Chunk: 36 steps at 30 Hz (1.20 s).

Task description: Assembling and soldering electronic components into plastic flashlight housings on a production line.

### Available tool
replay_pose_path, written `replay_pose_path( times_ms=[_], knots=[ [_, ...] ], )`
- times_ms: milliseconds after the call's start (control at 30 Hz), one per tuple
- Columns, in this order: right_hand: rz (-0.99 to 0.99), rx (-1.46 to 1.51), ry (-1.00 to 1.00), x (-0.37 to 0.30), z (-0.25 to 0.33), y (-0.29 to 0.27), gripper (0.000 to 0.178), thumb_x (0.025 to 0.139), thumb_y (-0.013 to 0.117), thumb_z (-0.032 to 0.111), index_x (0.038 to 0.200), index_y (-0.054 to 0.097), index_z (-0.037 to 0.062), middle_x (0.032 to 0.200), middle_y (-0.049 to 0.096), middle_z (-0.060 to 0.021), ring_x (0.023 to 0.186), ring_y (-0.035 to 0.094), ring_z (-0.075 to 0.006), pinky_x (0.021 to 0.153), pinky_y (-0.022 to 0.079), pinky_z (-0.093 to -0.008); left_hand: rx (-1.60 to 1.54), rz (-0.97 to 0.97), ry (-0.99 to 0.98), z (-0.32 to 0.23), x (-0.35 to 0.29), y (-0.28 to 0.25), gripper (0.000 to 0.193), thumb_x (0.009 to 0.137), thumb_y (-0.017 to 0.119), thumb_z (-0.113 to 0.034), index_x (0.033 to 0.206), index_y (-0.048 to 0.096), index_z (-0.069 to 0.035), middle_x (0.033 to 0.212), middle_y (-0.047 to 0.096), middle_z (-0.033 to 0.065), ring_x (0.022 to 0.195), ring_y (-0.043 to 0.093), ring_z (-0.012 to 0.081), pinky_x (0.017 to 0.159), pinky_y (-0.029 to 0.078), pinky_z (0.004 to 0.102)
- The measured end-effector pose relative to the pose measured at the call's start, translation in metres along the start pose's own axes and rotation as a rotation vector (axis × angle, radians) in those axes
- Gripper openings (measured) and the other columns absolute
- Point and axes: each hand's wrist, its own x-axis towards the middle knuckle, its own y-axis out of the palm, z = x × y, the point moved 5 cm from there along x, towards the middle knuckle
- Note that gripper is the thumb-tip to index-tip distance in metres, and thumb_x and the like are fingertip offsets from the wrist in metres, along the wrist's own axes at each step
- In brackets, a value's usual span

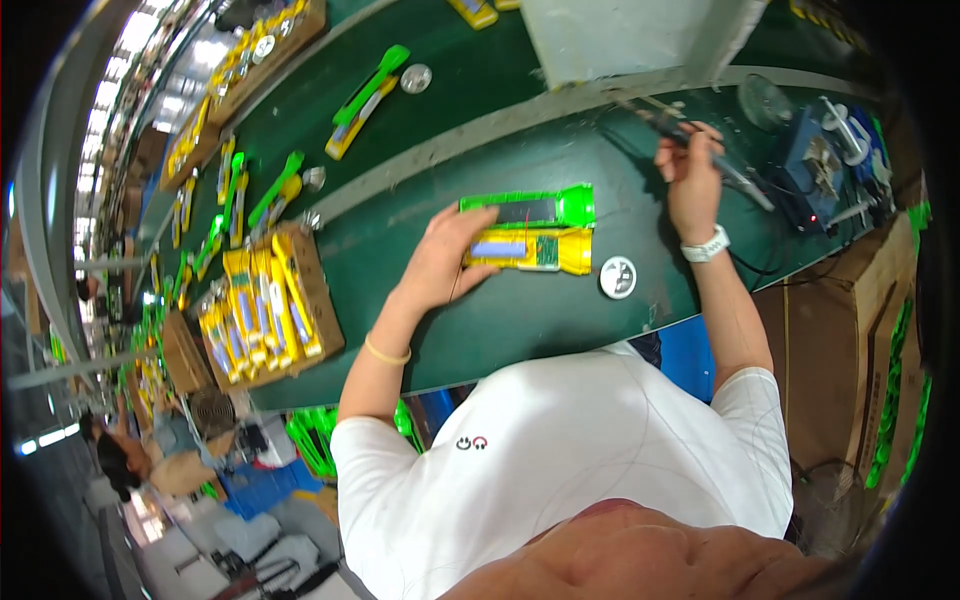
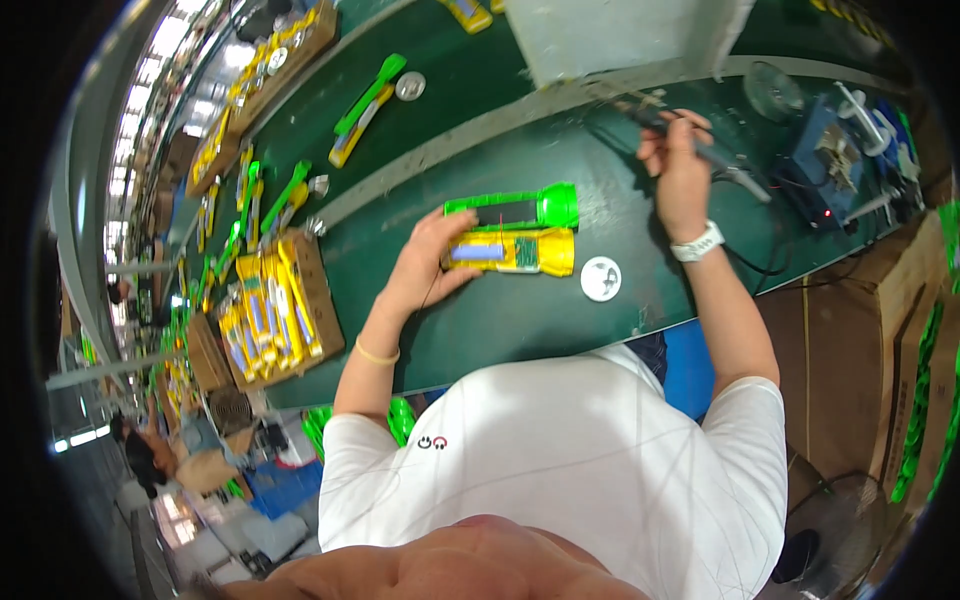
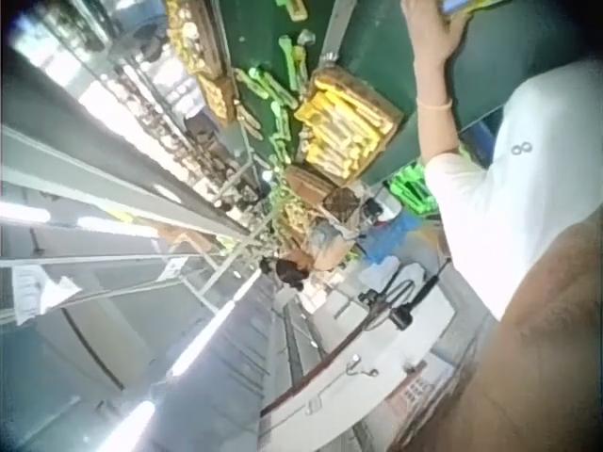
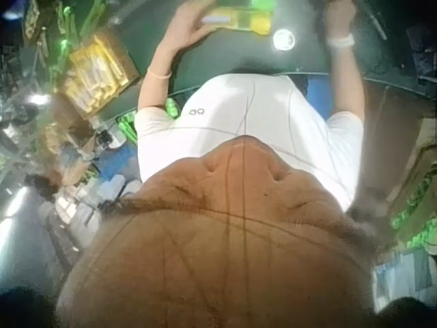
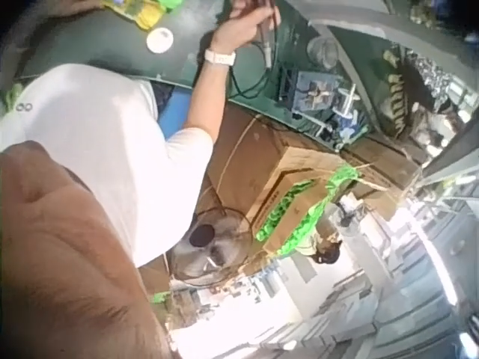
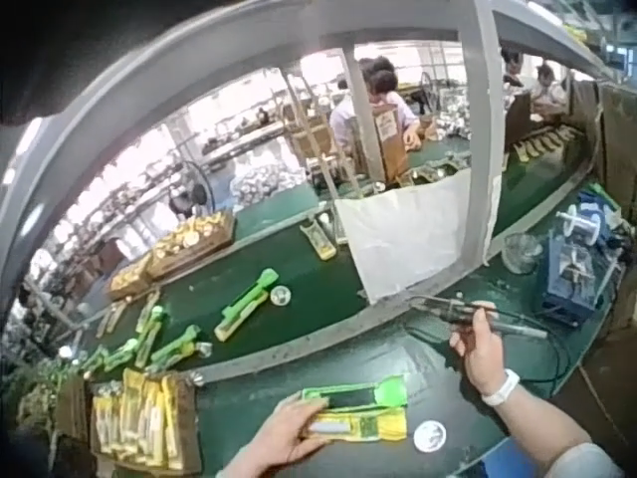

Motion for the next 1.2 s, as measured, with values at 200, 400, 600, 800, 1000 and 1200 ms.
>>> replay_pose_path(
  times_ms=[200, 400, 600, 800, 1000, 1200],
  knots=[
    [0.049, 0.292, -0.033, -0.034, 0.027, 0.005, 0.015, 0.09, 0.052, 0.016, 0.099, 0.045, 0.0051, 0.071, 0.052, -0.0058, 0.055, 0.048, -0.011, 0.049, 0.039, -0.0216, 0.312, -0.148, 0.029, -0.013, -0.011, -0.007, 0.049, 0.071, 0.069, -0.017, 0.116, 0.053, -0.003, 0.119, 0.054, 0.0133, 0.113, 0.048, 0.03, 0.093, 0.038, 0.0422],
    [0.099, 0.298, 0.147, -0.075, 0.002, 0.025, 0.02, 0.087, 0.054, 0.013, 0.1, 0.041, 0.007, 0.078, 0.049, -0.0062, 0.053, 0.047, -0.0121, 0.047, 0.039, -0.0225, -0.071, -0.356, -0.292, -0.022, 0.011, 0.013, 0.032, 0.072, 0.068, -0.006, 0.103, 0.058, -0.003, 0.099, 0.063, 0.0089, 0.071, 0.054, 0.0175, 0.068, 0.047, 0.0289],
    [0.067, 0.299, 0.212, -0.09, -0.005, 0.021, 0.02, 0.086, 0.055, 0.012, 0.096, 0.039, 0.0053, 0.073, 0.046, -0.0045, 0.05, 0.046, -0.0106, 0.045, 0.039, -0.0222, -0.436, -0.263, -0.545, -0.005, 0.009, 0.029, 0.021, 0.073, 0.067, -0.007, 0.093, 0.059, -0.007, 0.079, 0.061, 0.0043, 0.062, 0.05, 0.0137, 0.059, 0.043, 0.0265],
    [0.146, 0.212, 0.276, -0.09, -0.008, 0.021, 0.02, 0.086, 0.055, 0.01, 0.094, 0.037, 0.0057, 0.073, 0.046, -0.0041, 0.049, 0.045, -0.0097, 0.045, 0.039, -0.022, -0.078, -0.147, -0.2, -0.023, 0.019, 0.016, 0.01, 0.069, 0.067, -0.005, 0.077, 0.062, -0.006, 0.079, 0.053, 0.0057, 0.076, 0.05, 0.0213, 0.066, 0.043, 0.0298],
    [0.292, 0.056, 0.203, -0.095, -0.011, 0.027, 0.024, 0.084, 0.057, 0.006, 0.094, 0.035, 0.0058, 0.072, 0.048, -0.0035, 0.052, 0.045, -0.0069, 0.046, 0.038, -0.021, -0.078, -0.102, -0.274, -0.021, 0.022, 0.013, 0.013, 0.065, 0.068, -0.004, 0.075, 0.059, -0.004, 0.084, 0.049, 0.0075, 0.078, 0.05, 0.0209, 0.065, 0.044, 0.0294],
    [0.343, -0.048, 0.172, -0.097, -0.021, 0.026, 0.024, 0.081, 0.062, 0.007, 0.091, 0.04, 0.0048, 0.075, 0.047, 0.0005, 0.063, 0.043, -0.0029, 0.053, 0.035, -0.0173, -0.051, -0.071, -0.297, -0.022, 0.026, 0.015, 0.013, 0.065, 0.067, -0.003, 0.074, 0.058, -0.004, 0.083, 0.048, 0.0075, 0.077, 0.05, 0.0216, 0.064, 0.045, 0.0294]
  ],
)
